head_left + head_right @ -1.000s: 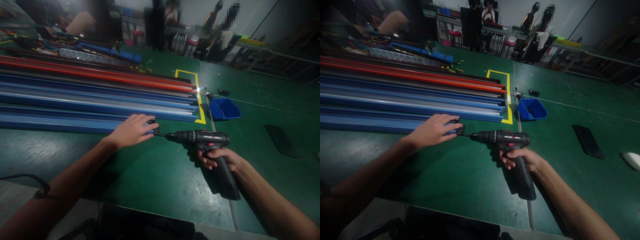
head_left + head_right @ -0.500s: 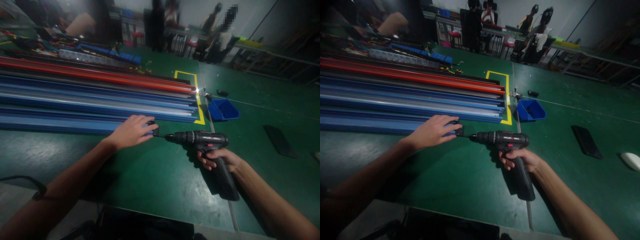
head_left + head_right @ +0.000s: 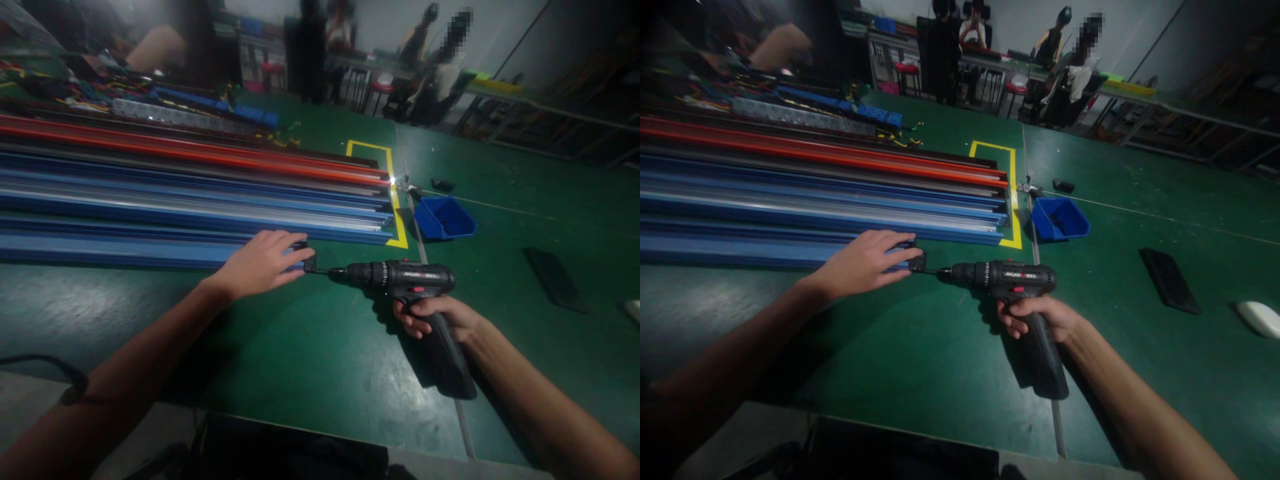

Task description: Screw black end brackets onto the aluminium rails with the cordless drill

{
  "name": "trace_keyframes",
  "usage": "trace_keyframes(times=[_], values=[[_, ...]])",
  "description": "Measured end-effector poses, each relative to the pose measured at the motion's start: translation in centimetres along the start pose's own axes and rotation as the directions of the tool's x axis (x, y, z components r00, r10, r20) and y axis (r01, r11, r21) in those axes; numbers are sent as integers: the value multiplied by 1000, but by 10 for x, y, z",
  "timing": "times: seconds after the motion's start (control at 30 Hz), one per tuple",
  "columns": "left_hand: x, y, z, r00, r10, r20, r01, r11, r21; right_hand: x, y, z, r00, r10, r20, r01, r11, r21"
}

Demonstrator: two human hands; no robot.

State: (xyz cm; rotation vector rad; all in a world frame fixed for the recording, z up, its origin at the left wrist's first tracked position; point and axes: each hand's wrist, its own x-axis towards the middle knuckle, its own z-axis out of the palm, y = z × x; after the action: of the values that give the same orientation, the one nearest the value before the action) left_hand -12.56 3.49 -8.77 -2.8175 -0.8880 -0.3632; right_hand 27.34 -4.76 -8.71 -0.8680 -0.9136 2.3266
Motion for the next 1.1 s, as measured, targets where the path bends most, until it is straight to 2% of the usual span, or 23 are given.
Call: trace_keyframes(times=[0.43, 1.1], values=[[0, 1, -1, 1000, 6, -4, -5, 1000, 13, 1, 1, -2, 998, -19, 57, 18, 1000, 21], [0, 1, -2, 1000, -4, 10, 4, 1000, 0, 1, 2, -5, 998, -25, 62, 26, 1000, -2]])
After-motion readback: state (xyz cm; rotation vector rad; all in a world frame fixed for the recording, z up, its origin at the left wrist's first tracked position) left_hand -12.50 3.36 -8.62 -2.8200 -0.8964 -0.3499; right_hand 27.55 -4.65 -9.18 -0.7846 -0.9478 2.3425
